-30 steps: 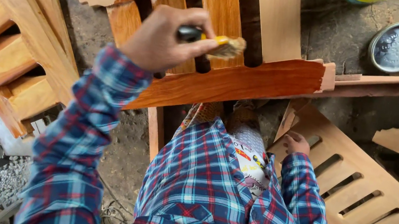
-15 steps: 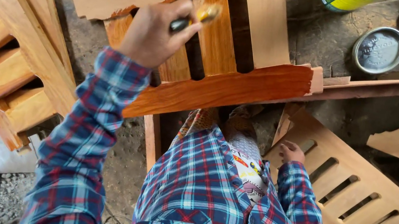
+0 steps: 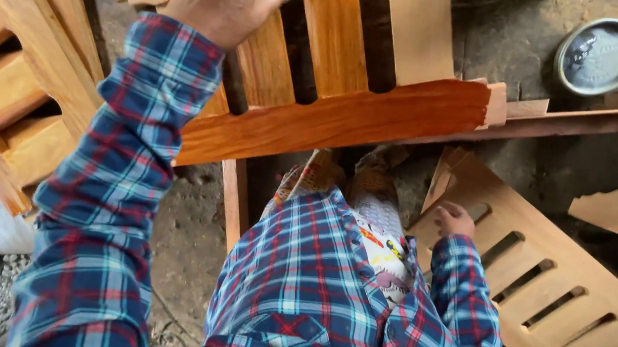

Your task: The person applies a reddish-brown stain to a wooden chair back using a paintbrush. They dip the brush into a can of stain and cover the slats and frame of the chair back, then flip the piece over to stain the other side.

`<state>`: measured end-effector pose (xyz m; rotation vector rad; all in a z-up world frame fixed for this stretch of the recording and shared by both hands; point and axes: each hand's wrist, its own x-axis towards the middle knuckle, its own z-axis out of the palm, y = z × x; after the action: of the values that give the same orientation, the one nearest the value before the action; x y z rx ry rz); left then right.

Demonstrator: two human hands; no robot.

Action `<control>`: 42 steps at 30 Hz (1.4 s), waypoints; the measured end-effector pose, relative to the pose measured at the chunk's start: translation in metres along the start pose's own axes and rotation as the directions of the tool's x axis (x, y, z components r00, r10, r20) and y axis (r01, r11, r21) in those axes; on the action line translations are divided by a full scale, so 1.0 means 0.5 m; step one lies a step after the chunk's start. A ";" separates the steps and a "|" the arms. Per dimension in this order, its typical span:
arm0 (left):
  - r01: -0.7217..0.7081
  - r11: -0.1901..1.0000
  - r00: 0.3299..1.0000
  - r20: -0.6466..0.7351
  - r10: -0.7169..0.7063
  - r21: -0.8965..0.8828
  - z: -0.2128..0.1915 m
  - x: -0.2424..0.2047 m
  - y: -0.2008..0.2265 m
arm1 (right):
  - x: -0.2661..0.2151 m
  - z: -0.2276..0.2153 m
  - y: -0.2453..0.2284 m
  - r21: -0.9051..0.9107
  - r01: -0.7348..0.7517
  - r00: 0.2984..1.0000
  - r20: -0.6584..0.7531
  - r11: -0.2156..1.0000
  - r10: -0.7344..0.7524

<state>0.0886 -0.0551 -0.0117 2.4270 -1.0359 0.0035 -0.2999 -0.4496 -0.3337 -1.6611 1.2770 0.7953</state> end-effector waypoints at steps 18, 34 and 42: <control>0.089 0.992 0.995 -0.053 -0.085 0.092 0.105 -0.129 0.128 | 0.075 0.018 0.099 -0.006 0.066 0.998 0.000 0.998 -0.066; 0.209 0.974 0.956 -0.190 -0.223 -0.089 0.075 -0.017 0.032 | 0.003 -0.017 -0.003 -0.025 0.024 1.000 0.000 0.999 -0.024; 0.181 0.941 0.981 0.123 -0.151 -0.285 0.045 -0.126 0.216 | 0.038 -0.004 0.085 0.003 -0.014 1.000 0.022 1.000 0.014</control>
<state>-0.0337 -0.0860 0.0043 2.2476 -0.8038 -0.3110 -0.3358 -0.4631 -0.3601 -1.6384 1.2748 0.8177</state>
